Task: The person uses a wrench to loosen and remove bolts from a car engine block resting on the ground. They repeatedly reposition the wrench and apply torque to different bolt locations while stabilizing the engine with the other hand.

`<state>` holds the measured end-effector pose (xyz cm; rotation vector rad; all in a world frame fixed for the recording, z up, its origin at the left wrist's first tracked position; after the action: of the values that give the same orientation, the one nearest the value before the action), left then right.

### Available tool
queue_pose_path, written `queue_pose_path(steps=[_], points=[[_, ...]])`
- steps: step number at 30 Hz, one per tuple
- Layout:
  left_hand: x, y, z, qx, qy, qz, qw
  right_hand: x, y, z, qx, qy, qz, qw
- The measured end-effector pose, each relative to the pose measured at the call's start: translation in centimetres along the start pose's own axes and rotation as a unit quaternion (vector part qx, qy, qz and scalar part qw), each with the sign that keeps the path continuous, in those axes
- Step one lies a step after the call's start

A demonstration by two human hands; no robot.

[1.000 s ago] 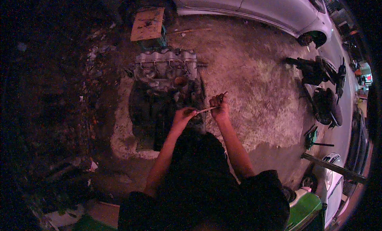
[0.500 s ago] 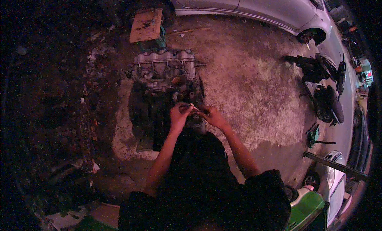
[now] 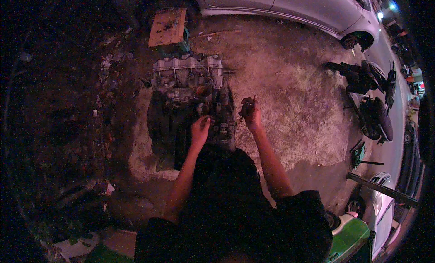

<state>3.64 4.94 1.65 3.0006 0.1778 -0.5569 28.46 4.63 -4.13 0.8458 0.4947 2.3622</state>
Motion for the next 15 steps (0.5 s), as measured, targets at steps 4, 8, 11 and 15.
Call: queue_pose_path(steps=[4,8,11,15], points=[[0.0,0.2,1.2,0.044,-0.021,0.009,0.999,2.8,-0.2,-1.0,-0.009,-0.085,-0.081,0.993],[0.0,-0.1,2.5,0.049,-0.061,0.050,0.996,4.1,-1.0,-2.0,0.003,-0.067,-0.112,0.991],[-0.1,0.0,3.1,0.061,-0.026,0.056,0.996,4.5,-1.2,-2.8,-0.004,-0.104,-0.112,0.988],[-0.3,0.5,3.0,0.079,-0.024,0.051,0.995,4.7,-1.6,-3.8,-0.014,-0.123,-0.126,0.984]])
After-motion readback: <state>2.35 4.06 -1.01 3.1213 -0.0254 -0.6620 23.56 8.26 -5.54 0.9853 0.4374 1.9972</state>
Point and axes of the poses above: each hand's wrist, its own y-axis away from the middle knuckle, its own x-axis out of the palm, z = x × y, the point moved 1 cm from there along -y, towards the middle knuckle, and after that the axes turned 14 degrees about -z, right-handed, at the moved point
